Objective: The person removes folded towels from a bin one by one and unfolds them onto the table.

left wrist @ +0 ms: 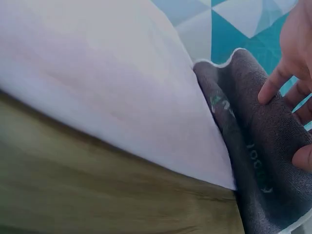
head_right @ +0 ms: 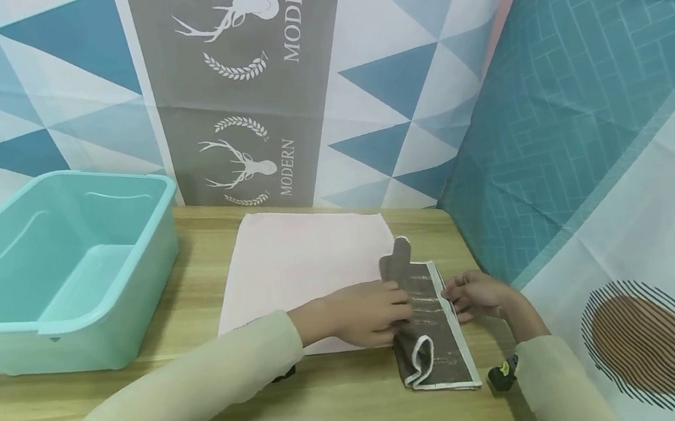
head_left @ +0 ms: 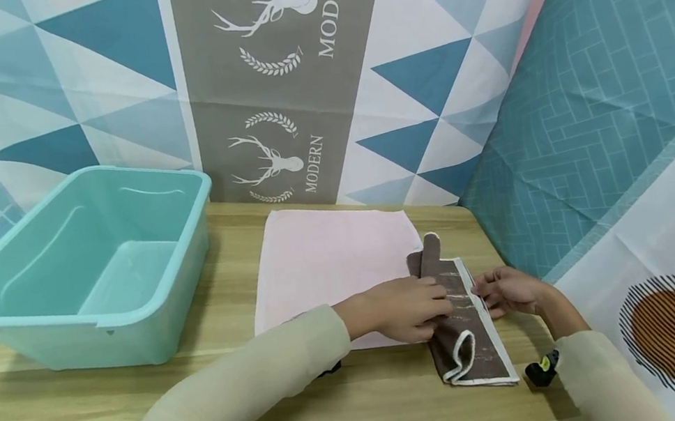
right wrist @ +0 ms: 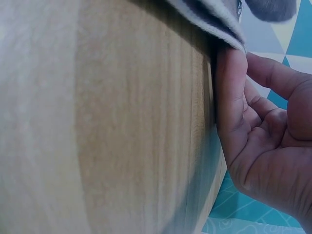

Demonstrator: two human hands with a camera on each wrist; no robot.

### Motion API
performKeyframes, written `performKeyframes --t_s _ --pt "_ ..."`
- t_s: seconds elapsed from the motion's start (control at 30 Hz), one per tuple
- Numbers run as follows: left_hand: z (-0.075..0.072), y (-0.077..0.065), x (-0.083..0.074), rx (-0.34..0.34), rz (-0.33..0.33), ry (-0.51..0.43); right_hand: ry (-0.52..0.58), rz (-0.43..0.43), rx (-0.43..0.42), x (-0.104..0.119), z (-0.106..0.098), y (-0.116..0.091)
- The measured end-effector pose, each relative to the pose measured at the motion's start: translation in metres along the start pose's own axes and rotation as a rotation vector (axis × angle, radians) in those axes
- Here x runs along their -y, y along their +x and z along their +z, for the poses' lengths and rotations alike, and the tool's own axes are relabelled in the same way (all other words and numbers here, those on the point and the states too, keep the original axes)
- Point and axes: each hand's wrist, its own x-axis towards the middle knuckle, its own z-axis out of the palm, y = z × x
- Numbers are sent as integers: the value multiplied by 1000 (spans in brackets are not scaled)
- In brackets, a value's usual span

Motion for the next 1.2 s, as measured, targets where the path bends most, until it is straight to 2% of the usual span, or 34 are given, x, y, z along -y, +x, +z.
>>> performKeyframes --t_s 0.17,0.27,0.4,0.57,0.67,0.9,1.2 --pt "-1 -26 1 -31 12 38 -22 -2 -8 0 1 -1" --pt "-2 -41 1 -15 -1 72 -27 -11 -7 -1 1 -2" --pt "0 -58 0 63 -43 86 -16 -11 2 -2 1 -2" --pt "2 -74 -3 183 -86 14 -2 -2 3 -4 0 -1" --pt "2 -79 -3 206 -97 -23 -3 -3 4 -3 1 0" --pt "-2 -81 -2 206 -102 -54 -28 -2 -20 -2 2 -3" --pt "0 -82 1 171 -130 -101 -26 2 -33 -2 1 -3"
